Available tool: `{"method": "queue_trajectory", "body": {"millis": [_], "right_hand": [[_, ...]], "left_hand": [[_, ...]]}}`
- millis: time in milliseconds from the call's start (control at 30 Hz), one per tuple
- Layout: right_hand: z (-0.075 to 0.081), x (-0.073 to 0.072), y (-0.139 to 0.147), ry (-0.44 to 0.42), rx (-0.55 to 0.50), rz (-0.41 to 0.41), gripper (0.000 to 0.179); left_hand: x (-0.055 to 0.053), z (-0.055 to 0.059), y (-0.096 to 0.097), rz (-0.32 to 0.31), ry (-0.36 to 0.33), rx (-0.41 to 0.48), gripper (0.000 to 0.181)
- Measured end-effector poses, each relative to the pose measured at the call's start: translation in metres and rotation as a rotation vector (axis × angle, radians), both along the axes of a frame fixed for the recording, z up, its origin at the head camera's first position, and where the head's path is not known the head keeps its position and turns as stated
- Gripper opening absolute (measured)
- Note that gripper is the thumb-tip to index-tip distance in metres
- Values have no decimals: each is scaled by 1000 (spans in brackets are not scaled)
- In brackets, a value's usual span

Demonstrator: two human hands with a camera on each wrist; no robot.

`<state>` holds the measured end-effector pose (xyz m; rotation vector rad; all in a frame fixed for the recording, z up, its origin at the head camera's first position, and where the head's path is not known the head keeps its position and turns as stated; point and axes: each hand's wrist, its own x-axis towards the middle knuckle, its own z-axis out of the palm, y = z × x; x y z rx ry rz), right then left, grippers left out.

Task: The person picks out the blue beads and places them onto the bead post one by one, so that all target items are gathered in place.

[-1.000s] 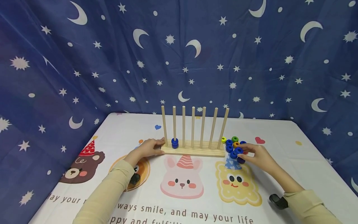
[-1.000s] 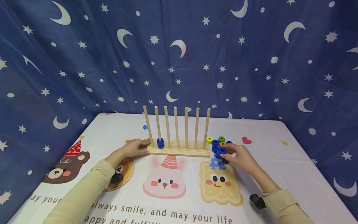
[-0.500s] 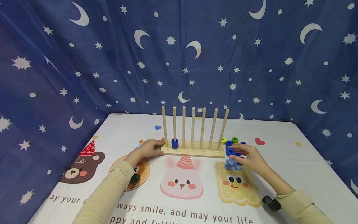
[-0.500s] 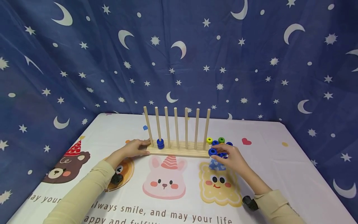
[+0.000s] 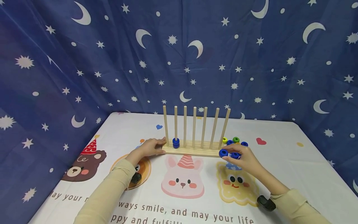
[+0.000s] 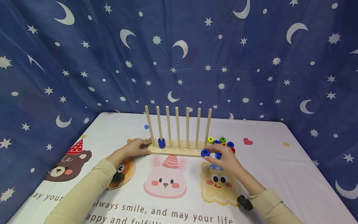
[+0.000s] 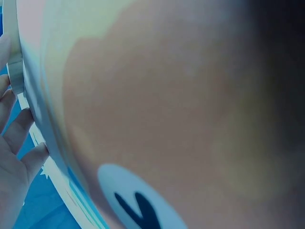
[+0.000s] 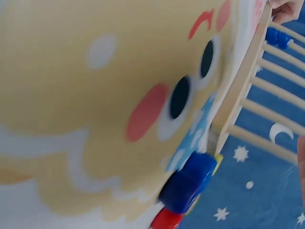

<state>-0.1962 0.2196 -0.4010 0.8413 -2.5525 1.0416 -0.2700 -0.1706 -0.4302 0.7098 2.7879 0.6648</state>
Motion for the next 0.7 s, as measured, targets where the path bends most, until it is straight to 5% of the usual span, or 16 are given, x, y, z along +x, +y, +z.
{"method": "queue_trajectory", "body": {"millis": [300,700], "right_hand": [[4,3,-18,103,-26,84,31],[7,5,-36,98,-8,134,33]], "left_hand": [[-1,0,0,-3,16,-11,59],[-2,-4,0,7,11,-6,60]]}}
